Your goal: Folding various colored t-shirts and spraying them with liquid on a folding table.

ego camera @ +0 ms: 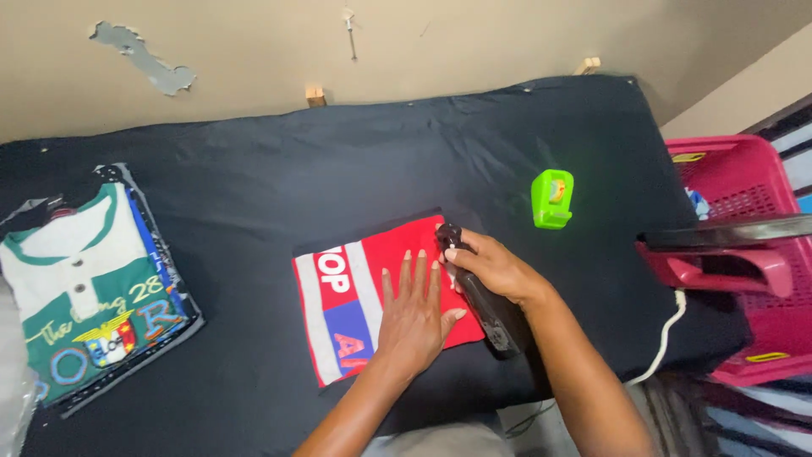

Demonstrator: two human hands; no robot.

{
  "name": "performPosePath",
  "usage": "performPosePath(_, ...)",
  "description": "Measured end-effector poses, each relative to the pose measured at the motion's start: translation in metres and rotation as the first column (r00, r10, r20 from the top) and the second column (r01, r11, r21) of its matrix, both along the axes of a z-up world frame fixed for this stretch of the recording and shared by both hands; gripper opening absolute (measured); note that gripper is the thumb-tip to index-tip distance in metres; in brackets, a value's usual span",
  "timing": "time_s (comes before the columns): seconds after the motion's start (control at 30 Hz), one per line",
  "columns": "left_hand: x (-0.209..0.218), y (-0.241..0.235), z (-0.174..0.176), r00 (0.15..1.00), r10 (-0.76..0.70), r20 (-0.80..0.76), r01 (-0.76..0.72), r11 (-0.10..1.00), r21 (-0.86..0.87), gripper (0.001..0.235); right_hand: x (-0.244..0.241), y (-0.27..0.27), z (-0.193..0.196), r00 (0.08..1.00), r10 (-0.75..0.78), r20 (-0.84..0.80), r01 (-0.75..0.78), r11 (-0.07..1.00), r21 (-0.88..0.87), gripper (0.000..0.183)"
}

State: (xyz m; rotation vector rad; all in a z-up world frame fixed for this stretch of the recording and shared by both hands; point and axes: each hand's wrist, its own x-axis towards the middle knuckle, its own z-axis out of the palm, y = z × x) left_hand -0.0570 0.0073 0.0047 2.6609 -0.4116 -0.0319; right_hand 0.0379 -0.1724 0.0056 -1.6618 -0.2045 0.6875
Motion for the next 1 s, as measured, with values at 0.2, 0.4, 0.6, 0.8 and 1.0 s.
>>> performPosePath(0.2,0.017,-0.022,-0.001,1.000,0.007,-0.005,-0.007,0.997,0.075,0.089,0.027,-0.033,0.021,0.970,-0.200,0.138,0.197,0.980,0.038,0.056)
performPosePath(0.4,0.020,-0.031,-0.012,0.994,0.005,0.113,-0.018,0.993,0.116,0.088,0.068,-0.073,0.027,0.677,-0.404,0.615,0.382,0.907,0.175,0.067)
performPosePath(0.6,0.020,-0.029,0.004,0.995,0.009,0.099,-0.013,0.999,0.042,0.086,0.112,-0.083,-0.007,0.326,-0.290,0.900,0.554,0.830,0.067,0.070)
performPosePath(0.8,0.016,0.022,0.021,0.982,0.151,0.118,-0.123,0.969,-0.213,0.074,0.103,-0.086,-0.012,0.440,-0.362,0.822,0.674,0.738,-0.037,0.086)
performPosePath(1.0,0.013,0.131,0.005,0.894,0.447,0.022,-0.441,0.887,-0.137,0.054,0.079,-0.104,-0.040,0.360,-0.634,0.684,0.557,0.734,0.388,0.109)
